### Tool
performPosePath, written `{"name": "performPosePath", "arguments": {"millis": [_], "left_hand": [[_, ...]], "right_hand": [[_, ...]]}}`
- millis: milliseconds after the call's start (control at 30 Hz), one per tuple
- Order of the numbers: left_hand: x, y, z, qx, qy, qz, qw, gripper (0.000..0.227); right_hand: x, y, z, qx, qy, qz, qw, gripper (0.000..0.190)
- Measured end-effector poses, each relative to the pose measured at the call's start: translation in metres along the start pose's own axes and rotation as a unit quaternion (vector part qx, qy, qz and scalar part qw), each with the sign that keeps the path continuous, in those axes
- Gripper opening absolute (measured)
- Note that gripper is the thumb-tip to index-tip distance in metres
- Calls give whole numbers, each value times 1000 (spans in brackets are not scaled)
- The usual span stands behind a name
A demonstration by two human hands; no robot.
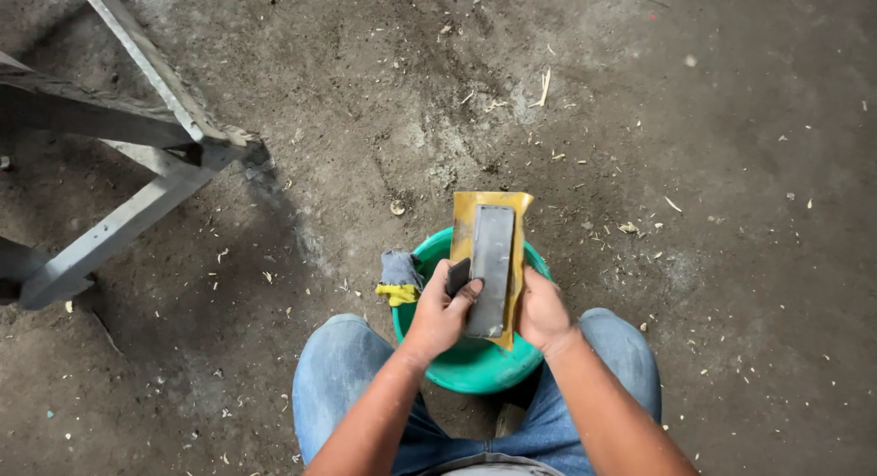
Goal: The person sits on the floor and prepares a sanding block by wrapping it with a yellow sheet. They then use the sanding block and a yellow cloth to sand and wipe a large, light-colored surface, repeatedly dipping the cloth into a green bucket of water.
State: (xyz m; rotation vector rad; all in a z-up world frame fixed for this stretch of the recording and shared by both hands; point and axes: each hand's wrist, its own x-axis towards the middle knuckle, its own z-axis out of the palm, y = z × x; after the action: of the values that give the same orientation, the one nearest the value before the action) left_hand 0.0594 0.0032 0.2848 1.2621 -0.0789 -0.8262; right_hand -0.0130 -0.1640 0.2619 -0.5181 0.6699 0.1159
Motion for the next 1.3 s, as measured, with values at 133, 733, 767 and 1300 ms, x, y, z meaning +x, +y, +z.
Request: {"name": "performPosePath", "arguments": {"millis": [133, 733, 767, 1300], "left_hand": [[-5, -9, 4, 54, 61, -17, 997, 20], [11, -14, -3, 137, 89, 221, 961, 23], [12, -25, -5, 136, 88, 221, 962, 23], [18, -33, -9, -43, 142, -39, 988, 18]], "right_hand": [[2, 6, 4, 16, 12, -23, 1000, 46], [7, 4, 19, -81, 13, -70, 994, 42], [9, 9, 13, -81, 14, -71, 994, 42], [14, 8, 5, -214, 98, -146, 961, 45]]}}
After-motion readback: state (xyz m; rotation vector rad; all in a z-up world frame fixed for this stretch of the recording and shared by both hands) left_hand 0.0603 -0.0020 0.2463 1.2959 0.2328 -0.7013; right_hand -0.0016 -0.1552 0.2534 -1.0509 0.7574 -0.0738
